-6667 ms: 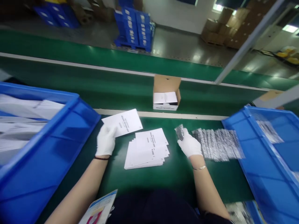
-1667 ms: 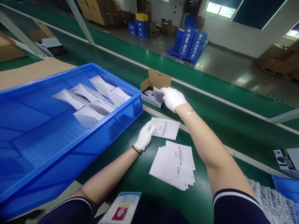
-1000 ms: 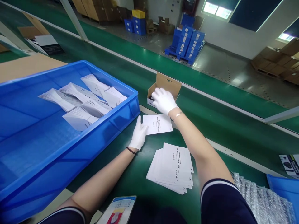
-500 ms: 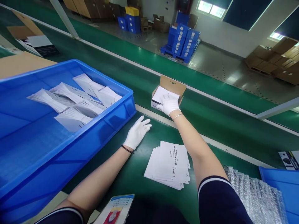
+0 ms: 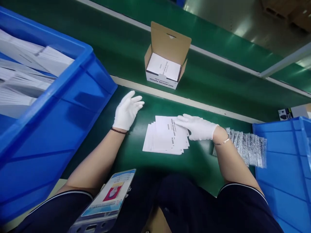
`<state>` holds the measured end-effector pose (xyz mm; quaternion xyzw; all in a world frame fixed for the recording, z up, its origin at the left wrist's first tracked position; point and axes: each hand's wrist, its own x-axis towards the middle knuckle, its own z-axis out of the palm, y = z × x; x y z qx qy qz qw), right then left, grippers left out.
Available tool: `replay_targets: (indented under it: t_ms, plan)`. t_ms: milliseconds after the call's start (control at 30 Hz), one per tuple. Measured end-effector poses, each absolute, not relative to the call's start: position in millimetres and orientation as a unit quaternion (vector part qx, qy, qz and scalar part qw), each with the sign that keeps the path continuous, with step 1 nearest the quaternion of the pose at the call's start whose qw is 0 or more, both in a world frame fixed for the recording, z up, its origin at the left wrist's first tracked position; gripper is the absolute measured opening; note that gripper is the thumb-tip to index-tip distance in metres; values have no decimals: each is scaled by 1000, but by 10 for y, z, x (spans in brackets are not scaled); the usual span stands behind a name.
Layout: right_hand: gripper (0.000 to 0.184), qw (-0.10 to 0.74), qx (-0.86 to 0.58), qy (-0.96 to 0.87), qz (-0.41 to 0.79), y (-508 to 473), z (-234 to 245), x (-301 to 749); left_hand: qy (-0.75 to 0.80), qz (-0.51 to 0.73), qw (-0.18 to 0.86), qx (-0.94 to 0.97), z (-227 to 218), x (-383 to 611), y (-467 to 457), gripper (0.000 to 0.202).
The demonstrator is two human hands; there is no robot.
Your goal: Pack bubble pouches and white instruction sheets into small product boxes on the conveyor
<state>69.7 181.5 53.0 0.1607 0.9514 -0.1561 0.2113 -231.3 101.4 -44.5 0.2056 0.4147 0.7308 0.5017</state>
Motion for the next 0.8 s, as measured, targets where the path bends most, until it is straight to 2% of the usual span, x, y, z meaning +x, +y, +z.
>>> replay_targets:
  t_ms: [67,167,233,333,433,567,700,800]
  plan:
    - [88,180,192,953,-153,1667,396,917,422,725,499,219,-422,-2301,996,50]
    - [48,101,221,959,-148,1560,224,1082,430,714,503,228,-375,-2279,950,49]
    - [35,67,242,955,-159,1530,190,1150,436,705,509,231,-341,-2264,904,48]
    - [33,2,338,932,-132,1450,236,1202,458,676,521,248,-268,-2224,807,52]
    - [37,-92,444,888,-68,1251,282,1095,472,625,555,278,-151,-2133,677,69]
    - [41,-172,422,890,-26,911,214,691,405,586,633,302,22,-1987,504,90]
    - [40,-171,339,925,4,775,147,403,422,584,615,320,97,-1979,419,102]
    - [34,-134,374,918,16,817,241,498,483,586,546,353,129,-2042,425,90]
